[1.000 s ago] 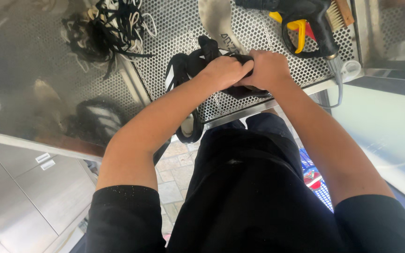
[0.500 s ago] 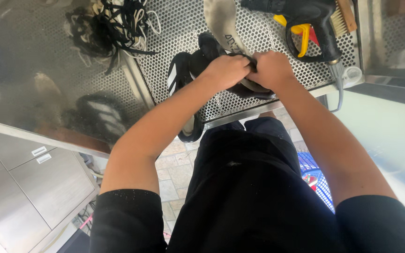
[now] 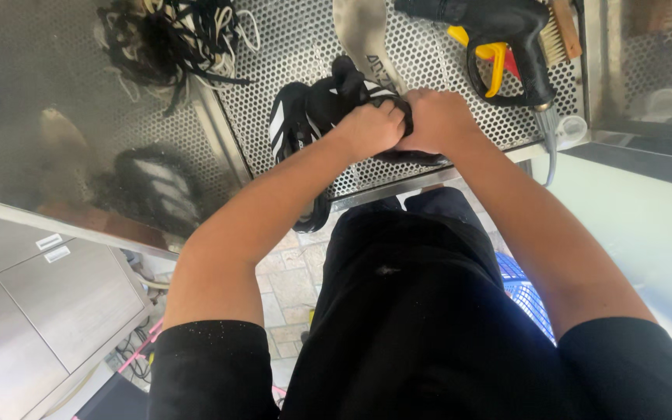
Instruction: The person takes shoes off a rack, removes the laces at a sink, and then uses a compressed air nozzle to blow dust and moisture off the shoes and insoles at a cleaning station.
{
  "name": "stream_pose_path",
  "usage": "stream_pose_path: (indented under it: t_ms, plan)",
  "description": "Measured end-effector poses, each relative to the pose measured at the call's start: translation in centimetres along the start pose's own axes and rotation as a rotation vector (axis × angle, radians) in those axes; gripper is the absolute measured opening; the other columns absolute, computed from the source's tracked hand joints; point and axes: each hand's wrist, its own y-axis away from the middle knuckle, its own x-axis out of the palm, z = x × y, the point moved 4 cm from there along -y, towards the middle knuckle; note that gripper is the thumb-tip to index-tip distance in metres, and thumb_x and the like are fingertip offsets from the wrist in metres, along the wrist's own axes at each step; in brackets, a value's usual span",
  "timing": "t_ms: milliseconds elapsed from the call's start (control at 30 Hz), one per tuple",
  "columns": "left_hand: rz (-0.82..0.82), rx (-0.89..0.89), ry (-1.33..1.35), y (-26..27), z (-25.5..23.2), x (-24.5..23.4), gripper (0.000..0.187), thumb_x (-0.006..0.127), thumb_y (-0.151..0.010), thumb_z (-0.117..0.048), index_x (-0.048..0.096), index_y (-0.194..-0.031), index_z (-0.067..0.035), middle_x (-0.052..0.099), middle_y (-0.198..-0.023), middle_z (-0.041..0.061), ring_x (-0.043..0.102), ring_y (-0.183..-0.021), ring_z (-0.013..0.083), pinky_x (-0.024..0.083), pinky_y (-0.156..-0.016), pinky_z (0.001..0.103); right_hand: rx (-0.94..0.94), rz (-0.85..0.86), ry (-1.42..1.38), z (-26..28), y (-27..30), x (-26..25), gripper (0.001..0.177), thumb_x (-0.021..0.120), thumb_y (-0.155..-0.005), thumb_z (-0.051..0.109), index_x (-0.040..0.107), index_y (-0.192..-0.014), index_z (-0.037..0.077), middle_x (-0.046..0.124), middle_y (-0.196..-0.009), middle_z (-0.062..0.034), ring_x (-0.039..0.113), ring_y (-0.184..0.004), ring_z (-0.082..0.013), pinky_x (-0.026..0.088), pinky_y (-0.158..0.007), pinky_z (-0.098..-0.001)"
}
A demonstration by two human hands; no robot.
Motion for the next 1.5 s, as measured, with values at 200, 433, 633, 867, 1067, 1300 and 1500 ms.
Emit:
stream_pose_path:
  t_ms: [200, 433, 633, 867, 1067, 1300, 1500]
  plan:
    - [-0.055, 0.044, 0.008, 0.1, 0.7, 0.2, 0.009, 0.066, -0.08, -0.016, 0.072, -0.081, -0.01, 0.064, -0.094, 0.003, 0.065, -0.096, 0.0215, 0.06, -0.069, 0.031, -0.066, 0.038, 0.053, -0.9, -0.9, 1.0, 0.055, 0.084, -0.066, 0.035, 0.067, -0.106, 0.001, 0.072, -0.098, -0.0178, 0.071, -0.087, -0.038, 0.057, -0.078, -0.0472]
    - [-0.027, -0.092, 0.11, 0.0, 1.1, -0.6, 0.01, 0.067, -0.085, -0.014, 0.072, -0.08, -0.007, 0.064, -0.097, 0.004, 0.065, -0.098, 0.0212, 0.06, -0.069, 0.033, -0.031, 0.112, 0.023, -1.0, -1.4, 1.1, 0.055, 0.088, -0.068, 0.035, 0.065, -0.103, -0.001, 0.071, -0.095, -0.0207, 0.07, -0.09, -0.0393, 0.056, -0.081, -0.0478]
    - [-0.007, -0.082, -0.06, -0.5, 0.0, -0.8, 0.011, 0.067, -0.079, -0.013, 0.075, -0.083, -0.006, 0.067, -0.095, 0.008, 0.066, -0.095, 0.023, 0.061, -0.072, 0.033, -0.028, 0.1, 0.028, -0.1, -1.2, 0.1, 0.055, 0.087, -0.065, 0.031, 0.063, -0.103, -0.001, 0.071, -0.096, -0.0216, 0.071, -0.091, -0.0393, 0.057, -0.082, -0.0467]
    - [-0.069, -0.068, -0.033, 0.0, 0.6, 0.1, 0.009, 0.068, -0.078, -0.012, 0.074, -0.083, -0.009, 0.067, -0.088, 0.004, 0.067, -0.089, 0.0211, 0.06, -0.066, 0.03, -0.015, 0.107, 0.051, 0.5, -1.0, -0.1, 0.061, 0.088, -0.064, 0.034, 0.062, -0.105, -0.003, 0.07, -0.098, -0.0223, 0.071, -0.091, -0.039, 0.056, -0.082, -0.0463]
    - [-0.155, -0.034, -0.069, 0.0, 0.5, 0.4, 0.005, 0.068, -0.08, -0.013, 0.072, -0.081, -0.011, 0.065, -0.085, 0.002, 0.066, -0.085, 0.0185, 0.059, -0.063, 0.029, -0.007, 0.081, 0.064, -0.3, -1.1, 1.3, 0.052, 0.083, -0.07, 0.027, 0.063, -0.108, -0.002, 0.071, -0.099, -0.0221, 0.072, -0.092, -0.0387, 0.057, -0.083, -0.0459]
    - [-0.137, -0.082, 0.02, 0.5, 0.9, -0.7, 0.004, 0.067, -0.081, -0.014, 0.071, -0.081, -0.011, 0.063, -0.092, 0.001, 0.065, -0.095, 0.0164, 0.06, -0.068, 0.028, -0.06, 0.075, 0.063, -0.6, -0.9, 1.5, 0.058, 0.086, -0.065, 0.033, 0.063, -0.105, -0.003, 0.071, -0.097, -0.0216, 0.071, -0.09, -0.039, 0.056, -0.08, -0.046]
    - [-0.057, -0.089, -0.06, -0.6, 0.4, -0.9, 0.008, 0.067, -0.078, -0.014, 0.073, -0.08, -0.009, 0.065, -0.094, 0.005, 0.065, -0.095, 0.0197, 0.06, -0.066, 0.029, -0.034, 0.022, 0.022, -0.1, -0.4, 0.7, 0.052, 0.082, -0.07, 0.037, 0.067, -0.104, 0.001, 0.072, -0.098, -0.0173, 0.072, -0.091, -0.0349, 0.057, -0.082, -0.0454]
